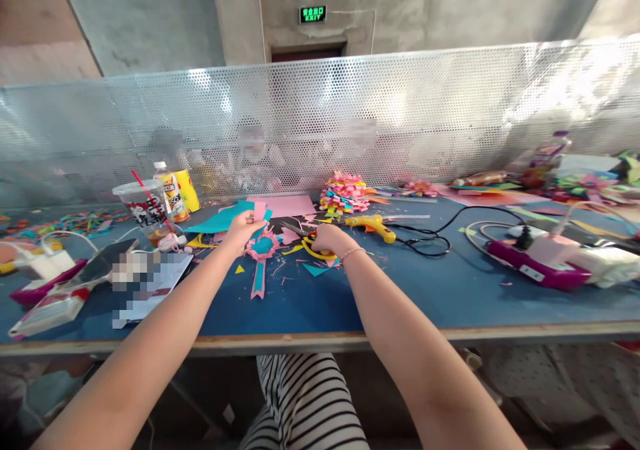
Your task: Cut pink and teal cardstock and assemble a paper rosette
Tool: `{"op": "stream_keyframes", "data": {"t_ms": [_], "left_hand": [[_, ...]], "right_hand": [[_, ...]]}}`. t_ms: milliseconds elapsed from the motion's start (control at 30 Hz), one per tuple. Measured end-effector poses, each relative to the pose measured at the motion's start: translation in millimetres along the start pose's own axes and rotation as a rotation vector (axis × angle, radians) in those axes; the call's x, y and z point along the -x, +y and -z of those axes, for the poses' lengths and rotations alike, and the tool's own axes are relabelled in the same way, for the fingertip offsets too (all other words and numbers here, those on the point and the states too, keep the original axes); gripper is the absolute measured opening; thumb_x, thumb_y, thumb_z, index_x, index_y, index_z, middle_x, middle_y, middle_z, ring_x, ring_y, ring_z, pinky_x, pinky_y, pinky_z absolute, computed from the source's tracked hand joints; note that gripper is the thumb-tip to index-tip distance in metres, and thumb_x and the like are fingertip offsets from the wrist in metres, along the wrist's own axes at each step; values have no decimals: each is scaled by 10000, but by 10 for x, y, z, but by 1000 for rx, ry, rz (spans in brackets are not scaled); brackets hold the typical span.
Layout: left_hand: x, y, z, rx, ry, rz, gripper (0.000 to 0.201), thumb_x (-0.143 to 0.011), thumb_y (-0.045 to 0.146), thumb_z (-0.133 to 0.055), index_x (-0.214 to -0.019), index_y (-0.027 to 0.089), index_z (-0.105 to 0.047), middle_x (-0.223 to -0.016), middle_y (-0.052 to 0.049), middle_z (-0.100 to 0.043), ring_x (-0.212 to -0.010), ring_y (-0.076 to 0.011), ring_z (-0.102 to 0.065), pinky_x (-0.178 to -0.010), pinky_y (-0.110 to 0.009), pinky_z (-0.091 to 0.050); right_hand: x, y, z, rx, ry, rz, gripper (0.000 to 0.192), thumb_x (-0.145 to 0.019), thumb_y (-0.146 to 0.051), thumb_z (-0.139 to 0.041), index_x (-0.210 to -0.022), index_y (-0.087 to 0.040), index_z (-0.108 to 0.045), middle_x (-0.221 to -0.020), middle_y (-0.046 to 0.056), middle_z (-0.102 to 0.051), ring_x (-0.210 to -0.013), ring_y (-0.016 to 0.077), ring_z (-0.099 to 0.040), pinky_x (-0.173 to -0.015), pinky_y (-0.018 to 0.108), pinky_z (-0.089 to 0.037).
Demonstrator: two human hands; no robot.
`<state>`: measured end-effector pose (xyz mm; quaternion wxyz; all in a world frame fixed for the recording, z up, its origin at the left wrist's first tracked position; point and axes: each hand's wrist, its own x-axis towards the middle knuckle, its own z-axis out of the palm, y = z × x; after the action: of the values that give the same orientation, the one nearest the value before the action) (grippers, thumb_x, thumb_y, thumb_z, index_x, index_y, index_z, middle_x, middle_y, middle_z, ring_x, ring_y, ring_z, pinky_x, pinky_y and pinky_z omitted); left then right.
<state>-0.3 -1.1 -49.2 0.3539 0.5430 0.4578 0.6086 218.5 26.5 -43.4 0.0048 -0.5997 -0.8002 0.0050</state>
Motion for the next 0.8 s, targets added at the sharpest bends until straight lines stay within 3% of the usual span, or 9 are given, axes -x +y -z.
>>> {"op": "stream_keyframes", "data": {"t_ms": [133,233,400,500,800], "left_hand": [[-37,-34,38,-5,25,3,248,-520,207,-719,-734,140,-615,-734,-55,-660,-642,-158,-599,-624,-282,-460],[-47,-49,58,-38,67,-24,261,-524,251,-715,-742,140,-625,-721,-44,-649,-624,-150,-577,-594,-268,-431],[-64,-28,84,-32,163,-100,239,-560,317,-690,-689,144,-586,-605,-1,-580,-549,-108,-504,-522,-228,-363],[-69,7,85,16,177,-131,244,-569,327,-683,-685,149,-562,-589,12,-555,-533,-96,-485,-525,-224,-357],[3,110,47,6,185,-118,320,-541,297,-711,-775,155,-545,-679,-7,-600,-606,-121,-547,-603,-250,-416]], "right_hand": [[-6,11,53,-74,36,-32,319,-702,-375,-588,-868,-114,-664,-807,136,-664,-742,238,-616,-583,252,-413],[45,-24,108,-256,109,-9,427,-688,-504,-591,-862,-117,-636,-832,123,-656,-740,234,-597,-584,254,-411],[210,-82,179,-642,29,280,467,-766,-571,-479,-981,-168,-575,-1001,73,-621,-846,189,-568,-682,242,-426],[240,-100,190,-621,38,287,522,-741,-620,-479,-978,-163,-558,-999,83,-606,-838,192,-556,-694,257,-418],[208,-214,177,-503,129,273,551,-707,-690,-416,-697,-154,-545,-648,19,-532,-605,136,-484,-531,232,-320]]}}
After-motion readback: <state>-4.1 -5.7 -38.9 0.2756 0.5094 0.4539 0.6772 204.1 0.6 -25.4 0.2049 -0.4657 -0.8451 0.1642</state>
